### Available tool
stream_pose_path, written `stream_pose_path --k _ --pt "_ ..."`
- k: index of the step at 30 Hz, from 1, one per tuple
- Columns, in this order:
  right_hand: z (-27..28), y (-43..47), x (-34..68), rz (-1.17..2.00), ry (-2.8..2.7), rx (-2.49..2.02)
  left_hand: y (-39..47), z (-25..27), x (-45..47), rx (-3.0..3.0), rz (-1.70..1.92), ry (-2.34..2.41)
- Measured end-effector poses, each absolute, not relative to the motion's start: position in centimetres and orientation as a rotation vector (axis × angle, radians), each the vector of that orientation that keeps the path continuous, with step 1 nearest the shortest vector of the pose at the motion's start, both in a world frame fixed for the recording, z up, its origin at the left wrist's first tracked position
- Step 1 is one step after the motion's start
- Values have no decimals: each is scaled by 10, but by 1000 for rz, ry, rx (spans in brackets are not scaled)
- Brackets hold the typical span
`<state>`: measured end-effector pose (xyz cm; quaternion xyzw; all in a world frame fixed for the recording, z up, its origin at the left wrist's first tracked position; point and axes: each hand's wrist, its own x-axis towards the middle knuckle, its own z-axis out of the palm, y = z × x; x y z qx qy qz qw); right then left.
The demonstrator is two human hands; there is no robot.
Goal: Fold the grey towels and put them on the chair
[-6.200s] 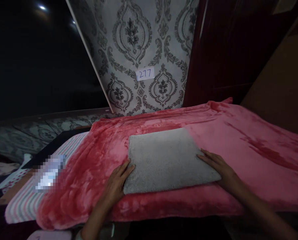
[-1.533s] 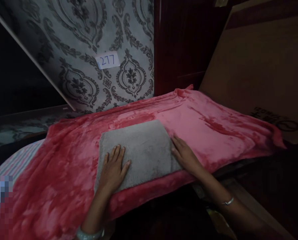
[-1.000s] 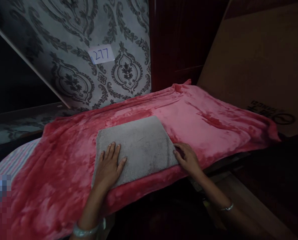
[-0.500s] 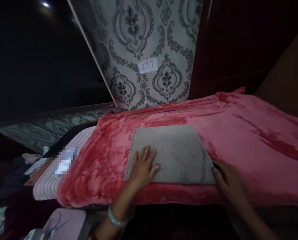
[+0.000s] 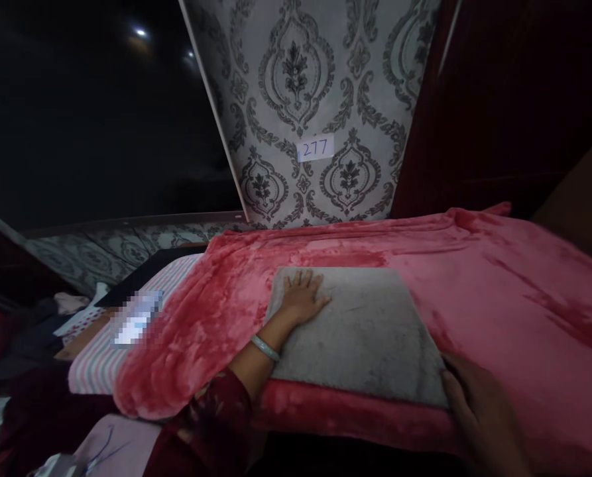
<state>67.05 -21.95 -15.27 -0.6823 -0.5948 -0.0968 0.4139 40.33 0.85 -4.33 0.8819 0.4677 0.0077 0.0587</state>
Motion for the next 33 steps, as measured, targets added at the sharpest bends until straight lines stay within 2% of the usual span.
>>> stream_pose_path --k 9,13,21,33 --pt "-155 -218 671 -300 -1506 -1709 35 -42 376 2484 132 1807" --pt "-154 -218 670 -296 -1514 -1720 22 -33 375 2347 176 2023" --pt "-156 -218 669 -349 -1542 -1718 -76 -51 391 2763 87 1085" --pt "-154 -223 669 -267 -1548 -1735 -50 -54 323 2568 78 1606"
